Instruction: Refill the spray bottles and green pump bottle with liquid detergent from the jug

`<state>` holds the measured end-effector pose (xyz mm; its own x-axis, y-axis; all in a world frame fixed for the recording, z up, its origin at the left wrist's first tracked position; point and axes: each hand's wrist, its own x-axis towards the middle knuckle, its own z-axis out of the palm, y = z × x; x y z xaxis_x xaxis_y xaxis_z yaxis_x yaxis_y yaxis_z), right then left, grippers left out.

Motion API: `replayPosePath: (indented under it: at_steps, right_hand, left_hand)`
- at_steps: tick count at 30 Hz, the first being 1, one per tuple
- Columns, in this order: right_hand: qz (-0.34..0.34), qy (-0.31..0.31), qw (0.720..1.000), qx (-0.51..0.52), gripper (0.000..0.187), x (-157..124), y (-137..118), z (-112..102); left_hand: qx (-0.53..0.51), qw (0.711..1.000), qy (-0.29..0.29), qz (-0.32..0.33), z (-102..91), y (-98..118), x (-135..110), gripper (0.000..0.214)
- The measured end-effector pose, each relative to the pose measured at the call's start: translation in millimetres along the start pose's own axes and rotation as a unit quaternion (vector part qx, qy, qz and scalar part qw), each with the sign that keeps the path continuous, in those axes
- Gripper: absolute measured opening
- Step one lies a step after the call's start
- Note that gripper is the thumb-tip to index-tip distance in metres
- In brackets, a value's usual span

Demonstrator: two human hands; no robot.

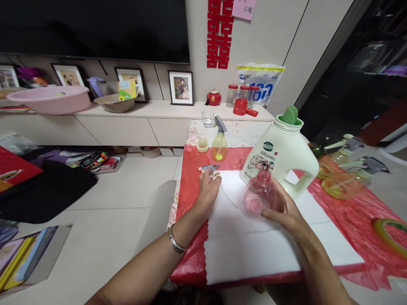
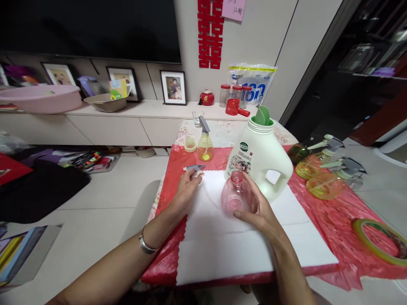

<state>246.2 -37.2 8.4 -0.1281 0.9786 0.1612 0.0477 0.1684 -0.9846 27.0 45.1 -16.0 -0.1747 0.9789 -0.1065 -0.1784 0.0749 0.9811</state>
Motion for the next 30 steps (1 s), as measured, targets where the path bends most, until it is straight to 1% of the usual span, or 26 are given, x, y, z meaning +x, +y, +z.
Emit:
replayPosePath:
  at_steps: [1, 2, 3, 5, 7, 9, 10, 11, 13, 14, 16, 18, 20, 22, 24, 26, 28, 29, 30]
  right_hand:
    - [0.0, 0.004, 1.0, -0.005, 0.1, 1.2, 1.0, 2.1]
    - [0.001, 0.009, 1.0, -0.009, 0.102, 2.2, 2.3, 4.1]
    - [0.002, 0.015, 1.0, -0.009, 0.103, 3.2, 3.6, 6.1]
    - [0.0, 0.022, 1.0, -0.006, 0.104, 4.7, 6.4, 10.4]
    - [-0.012, 0.025, 1.0, -0.009, 0.102, 5.8, 10.1, 14.7]
    - [-0.029, 0.028, 0.999, -0.027, 0.101, 6.8, 16.1, 18.4]
    - [-0.035, 0.03, 0.998, -0.044, 0.1, 7.3, 20.0, 19.6]
    - [-0.041, 0.032, 0.996, -0.066, 0.098, 7.8, 24.3, 20.3]
    - [-0.053, 0.035, 0.99, -0.129, 0.095, 8.9, 32.8, 20.6]
    - [-0.061, 0.036, 0.983, -0.168, 0.092, 9.4, 36.0, 20.3]
    - [-0.086, 0.044, 0.963, -0.253, 0.085, 10.3, 38.8, 19.9]
    - [-0.128, 0.059, 0.935, -0.324, 0.077, 10.4, 35.6, 20.1]
    - [-0.179, 0.076, 0.909, -0.368, 0.067, 8.8, 27.3, 21.0]
    - [-0.217, 0.11, 0.891, -0.384, 0.054, 5.4, 17.0, 21.2]
    - [-0.231, 0.183, 0.871, -0.393, 0.038, 1.3, 8.1, 18.4]
    - [-0.232, 0.294, 0.842, -0.389, 0.028, -1.9, 3.5, 10.7]
    - [-0.231, 0.402, 0.819, -0.337, 0.029, -2.9, 3.3, -2.1]
    - [-0.23, 0.441, 0.813, -0.303, 0.034, -2.5, 4.5, -9.6]
    - [-0.224, 0.466, 0.812, -0.271, 0.041, -1.7, 6.3, -17.4]
  left_hand:
    - [0.032, 0.999, 0.007, 0.021, 0.6, 2.6, -3.6, 0.034]
    - [0.057, 0.997, 0.001, 0.043, 1.9, 5.9, -7.2, 0.034]
    - [0.072, 0.995, -0.02, 0.064, 3.7, 9.4, -10.9, 0.031]
    - [0.078, 0.986, -0.096, 0.113, 8.4, 15.8, -18.4, 0.026]
    - [0.078, 0.965, -0.191, 0.159, 13.2, 18.5, -25.7, 0.03]
    - [0.08, 0.935, -0.283, 0.197, 17.0, 16.0, -31.7, 0.043]
    - [0.085, 0.922, -0.313, 0.211, 18.5, 13.0, -33.7, 0.053]
    - [0.093, 0.914, -0.326, 0.222, 19.7, 9.3, -34.9, 0.062]
    - [0.119, 0.909, -0.317, 0.243, 21.4, 1.0, -35.0, 0.077]
    - [0.133, 0.908, -0.306, 0.252, 22.1, -2.8, -34.0, 0.08]
    - [0.151, 0.906, -0.288, 0.27, 23.0, -8.5, -31.1, 0.077]
    - [0.152, 0.905, -0.275, 0.286, 23.5, -11.1, -28.2, 0.071]
    - [0.147, 0.907, -0.251, 0.304, 23.5, -11.3, -25.9, 0.068]
    - [0.151, 0.911, -0.218, 0.315, 23.2, -10.5, -23.9, 0.069]
    - [0.157, 0.919, -0.182, 0.313, 22.8, -10.2, -21.7, 0.071]
    - [0.154, 0.927, -0.159, 0.302, 22.9, -11.1, -19.1, 0.072]
    - [0.15, 0.934, -0.152, 0.286, 24.1, -13.4, -16.6, 0.072]
    - [0.151, 0.935, -0.154, 0.28, 25.1, -15.0, -15.6, 0.072]
    - [0.153, 0.935, -0.158, 0.278, 26.4, -16.8, -14.9, 0.072]
